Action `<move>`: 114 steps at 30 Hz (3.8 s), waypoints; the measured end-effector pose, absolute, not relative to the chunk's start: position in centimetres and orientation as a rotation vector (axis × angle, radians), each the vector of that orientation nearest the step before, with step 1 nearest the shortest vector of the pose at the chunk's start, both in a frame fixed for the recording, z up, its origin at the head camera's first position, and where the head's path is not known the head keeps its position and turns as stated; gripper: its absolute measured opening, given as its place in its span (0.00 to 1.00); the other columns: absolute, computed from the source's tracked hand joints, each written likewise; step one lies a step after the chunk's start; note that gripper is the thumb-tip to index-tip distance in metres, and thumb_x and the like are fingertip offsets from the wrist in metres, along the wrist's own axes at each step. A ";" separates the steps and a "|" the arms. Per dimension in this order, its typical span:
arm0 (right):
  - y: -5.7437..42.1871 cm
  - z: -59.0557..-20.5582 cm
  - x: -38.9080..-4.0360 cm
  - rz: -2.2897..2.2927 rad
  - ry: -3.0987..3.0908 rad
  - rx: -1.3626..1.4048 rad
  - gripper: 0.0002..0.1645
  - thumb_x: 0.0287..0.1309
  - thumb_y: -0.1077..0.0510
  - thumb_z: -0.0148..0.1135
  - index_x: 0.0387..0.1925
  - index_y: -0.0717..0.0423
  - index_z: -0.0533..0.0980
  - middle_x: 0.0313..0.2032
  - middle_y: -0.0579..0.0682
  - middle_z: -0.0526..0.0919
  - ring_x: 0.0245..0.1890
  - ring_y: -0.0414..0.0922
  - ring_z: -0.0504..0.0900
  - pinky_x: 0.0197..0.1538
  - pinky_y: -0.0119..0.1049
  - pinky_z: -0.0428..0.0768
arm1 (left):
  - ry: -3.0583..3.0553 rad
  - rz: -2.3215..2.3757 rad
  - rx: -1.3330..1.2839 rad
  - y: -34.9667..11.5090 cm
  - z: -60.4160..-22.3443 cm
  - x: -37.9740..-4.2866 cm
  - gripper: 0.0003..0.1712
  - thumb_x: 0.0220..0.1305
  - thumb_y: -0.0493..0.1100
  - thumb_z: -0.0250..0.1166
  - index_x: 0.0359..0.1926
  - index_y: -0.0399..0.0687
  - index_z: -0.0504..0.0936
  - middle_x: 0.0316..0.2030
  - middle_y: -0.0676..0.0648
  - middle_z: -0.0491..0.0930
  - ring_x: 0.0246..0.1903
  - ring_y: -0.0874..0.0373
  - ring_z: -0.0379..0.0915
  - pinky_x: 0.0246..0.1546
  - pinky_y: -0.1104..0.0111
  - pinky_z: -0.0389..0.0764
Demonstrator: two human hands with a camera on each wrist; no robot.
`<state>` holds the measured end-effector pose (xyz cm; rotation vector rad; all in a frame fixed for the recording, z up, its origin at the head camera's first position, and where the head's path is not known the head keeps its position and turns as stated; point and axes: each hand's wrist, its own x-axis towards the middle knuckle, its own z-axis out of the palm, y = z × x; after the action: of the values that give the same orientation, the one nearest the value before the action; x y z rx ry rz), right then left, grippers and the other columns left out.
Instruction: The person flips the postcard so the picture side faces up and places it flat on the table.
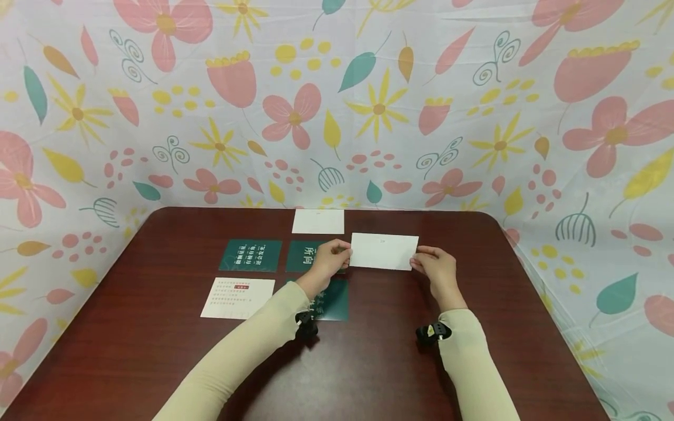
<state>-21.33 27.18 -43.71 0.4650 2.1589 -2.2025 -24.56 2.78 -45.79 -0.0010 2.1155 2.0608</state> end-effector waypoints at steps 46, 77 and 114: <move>26.5 -46.1 -23.8 -1.630 2.695 0.548 0.29 0.54 0.66 0.63 0.60 0.66 0.72 0.41 0.60 0.79 0.34 0.43 0.74 0.32 0.27 0.76 | 2.537 1.638 0.130 4.0 -46.3 -26.0 0.26 0.56 0.30 0.65 0.58 0.40 0.77 0.27 0.48 0.77 0.21 0.61 0.69 0.19 0.73 0.69; 25.7 -46.5 -24.5 -1.201 2.810 0.381 0.34 0.49 0.65 0.67 0.59 0.72 0.70 0.31 0.59 0.77 0.28 0.48 0.72 0.28 0.34 0.70 | 2.854 0.971 0.239 5.7 -46.7 -26.4 0.12 0.51 0.33 0.70 0.38 0.32 0.81 0.28 0.42 0.79 0.22 0.57 0.70 0.21 0.71 0.73; 18.3 -44.3 -30.1 -1.932 2.402 0.234 0.28 0.71 0.56 0.49 0.68 0.63 0.63 0.65 0.64 0.66 0.63 0.60 0.67 0.64 0.49 0.68 | 2.671 1.635 0.131 -3.8 -44.1 -31.7 0.20 0.69 0.38 0.54 0.59 0.36 0.74 0.52 0.38 0.77 0.53 0.46 0.73 0.52 0.59 0.75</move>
<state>-30.15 18.28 -44.29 0.2341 2.4018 -1.9317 -31.74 -3.78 -44.10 0.1307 2.6707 1.6353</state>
